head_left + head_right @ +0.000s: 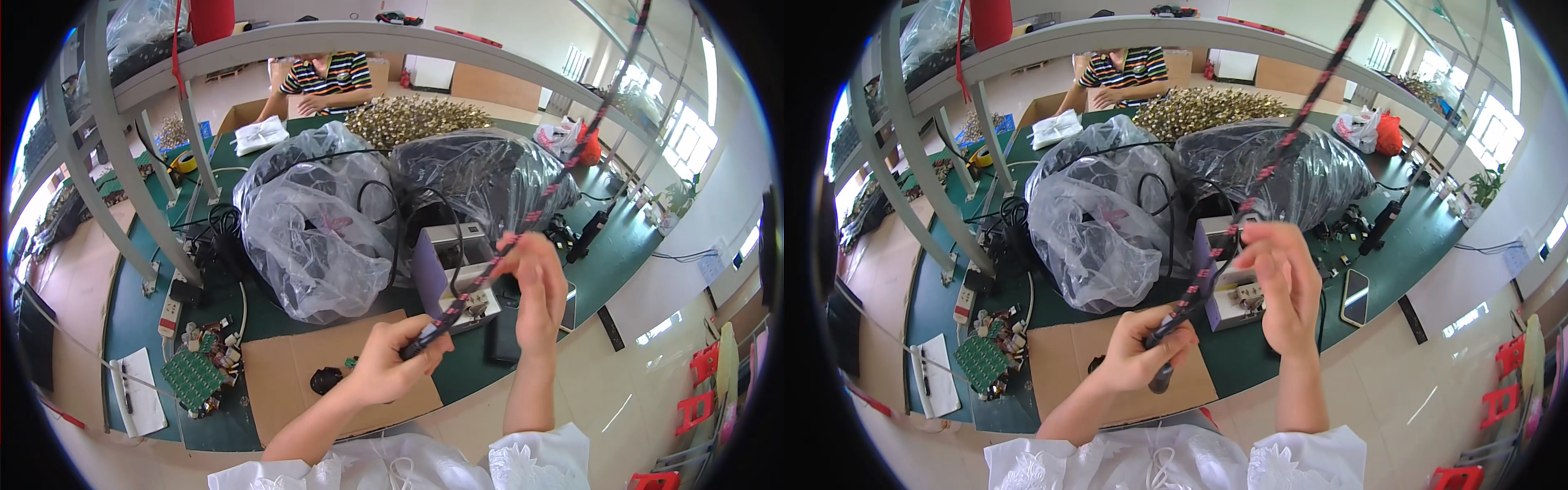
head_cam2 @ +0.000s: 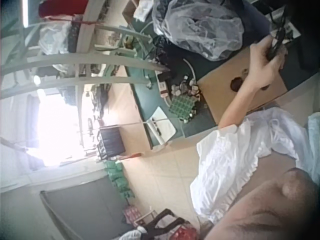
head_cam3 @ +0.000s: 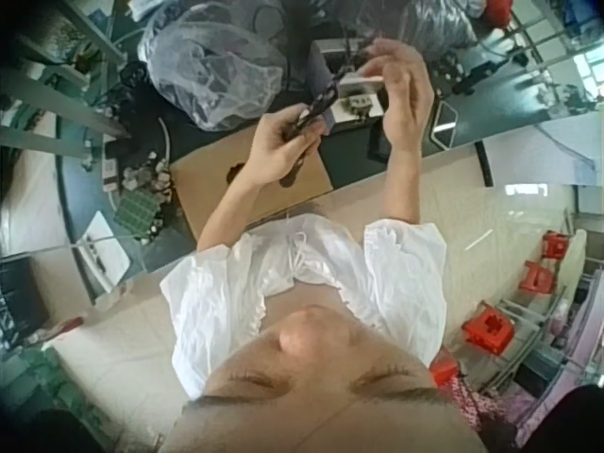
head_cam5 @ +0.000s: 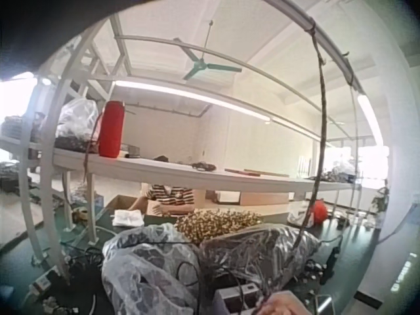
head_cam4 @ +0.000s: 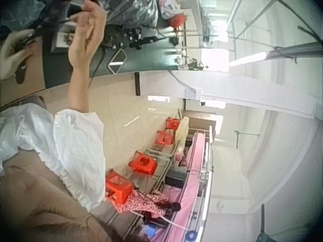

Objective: Assemble small electronic components into a plastic housing using an electric screwdriver.

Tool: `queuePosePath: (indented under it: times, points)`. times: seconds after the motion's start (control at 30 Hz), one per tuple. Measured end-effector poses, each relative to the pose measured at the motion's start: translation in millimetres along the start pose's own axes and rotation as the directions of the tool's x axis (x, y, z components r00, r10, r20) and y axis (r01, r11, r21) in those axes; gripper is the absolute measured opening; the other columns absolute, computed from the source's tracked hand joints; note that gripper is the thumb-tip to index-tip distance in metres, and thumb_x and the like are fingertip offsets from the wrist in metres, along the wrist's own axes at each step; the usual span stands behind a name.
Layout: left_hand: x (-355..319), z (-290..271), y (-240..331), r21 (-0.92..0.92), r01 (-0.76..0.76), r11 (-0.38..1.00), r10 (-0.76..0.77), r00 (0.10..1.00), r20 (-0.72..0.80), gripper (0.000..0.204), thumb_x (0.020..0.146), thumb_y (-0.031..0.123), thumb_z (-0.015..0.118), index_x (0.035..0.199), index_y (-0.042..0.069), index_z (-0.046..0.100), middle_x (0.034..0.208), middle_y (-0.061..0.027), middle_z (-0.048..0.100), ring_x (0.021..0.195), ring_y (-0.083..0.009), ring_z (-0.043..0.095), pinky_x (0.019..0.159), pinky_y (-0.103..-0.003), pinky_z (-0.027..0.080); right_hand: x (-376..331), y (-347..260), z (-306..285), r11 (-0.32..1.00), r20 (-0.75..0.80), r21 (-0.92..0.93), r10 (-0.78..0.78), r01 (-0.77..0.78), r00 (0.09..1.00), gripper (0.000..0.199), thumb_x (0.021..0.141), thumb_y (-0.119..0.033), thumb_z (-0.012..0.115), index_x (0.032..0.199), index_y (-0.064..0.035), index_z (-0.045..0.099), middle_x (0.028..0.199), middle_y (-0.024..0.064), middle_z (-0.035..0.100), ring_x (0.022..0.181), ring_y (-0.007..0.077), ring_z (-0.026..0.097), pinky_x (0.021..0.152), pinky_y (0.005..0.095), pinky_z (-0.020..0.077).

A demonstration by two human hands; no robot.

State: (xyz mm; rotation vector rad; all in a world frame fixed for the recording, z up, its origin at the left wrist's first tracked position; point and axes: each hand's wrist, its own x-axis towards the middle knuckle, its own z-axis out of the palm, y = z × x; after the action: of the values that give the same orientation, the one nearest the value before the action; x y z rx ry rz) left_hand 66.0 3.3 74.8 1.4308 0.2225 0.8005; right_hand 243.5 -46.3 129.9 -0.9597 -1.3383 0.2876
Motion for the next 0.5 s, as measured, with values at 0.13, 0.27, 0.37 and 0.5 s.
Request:
queuePosePath:
  times: [0.13,0.27,0.37,0.5]
  points:
    - [6.2,8.3,13.8,0.049,0.027,0.998,-0.028,0.999,0.028,0.015,0.090,0.011,0.052,0.081,0.001,0.057,0.056,0.0000,0.051,0.050,-0.0055,0.046,0.047,-0.022,0.034,-37.0,10.9,-5.6,0.986,-0.018,0.042,0.164,-0.163,0.986,0.031,0.091,-0.022,0.052,0.112,0.0012,0.052,0.092,0.0060,0.056,0.076,0.0112,0.054,0.070,0.0233,0.0419]
    - [30.3,14.6,57.7,0.179,-0.178,0.968,0.171,0.984,0.054,0.012,0.089,0.010,0.052,0.082,0.001,0.057,0.058,-0.0004,0.052,0.052,-0.0048,0.047,0.048,-0.021,0.036,-47.3,5.9,-2.7,0.966,-0.039,0.186,0.190,-0.180,0.981,0.032,0.088,-0.025,0.058,0.106,0.0010,0.053,0.093,0.0063,0.057,0.077,0.0118,0.056,0.071,0.0225,0.0433]
    - [46.2,20.5,60.3,0.174,-0.228,0.958,0.221,0.973,0.060,0.010,0.087,0.008,0.052,0.081,0.001,0.056,0.060,-0.0001,0.053,0.053,-0.0044,0.047,0.048,-0.021,0.037,-59.6,23.7,1.5,0.974,0.343,0.098,0.157,-0.202,0.926,0.059,0.071,-0.029,0.076,0.114,0.0004,0.049,0.102,0.0057,0.055,0.086,0.0120,0.056,0.075,0.0246,0.0452]
    - [65.9,19.1,46.8,0.139,-0.148,0.979,0.157,0.985,-0.063,0.011,0.086,0.010,0.055,0.081,0.001,0.056,0.059,0.0017,0.049,0.054,-0.0033,0.047,0.047,-0.020,0.037,-67.9,27.9,47.6,0.867,0.174,0.252,0.397,-0.430,0.901,0.059,0.071,-0.014,0.074,0.121,-0.0013,0.043,0.106,0.0052,0.054,0.095,0.0108,0.053,0.079,0.0251,0.0451]
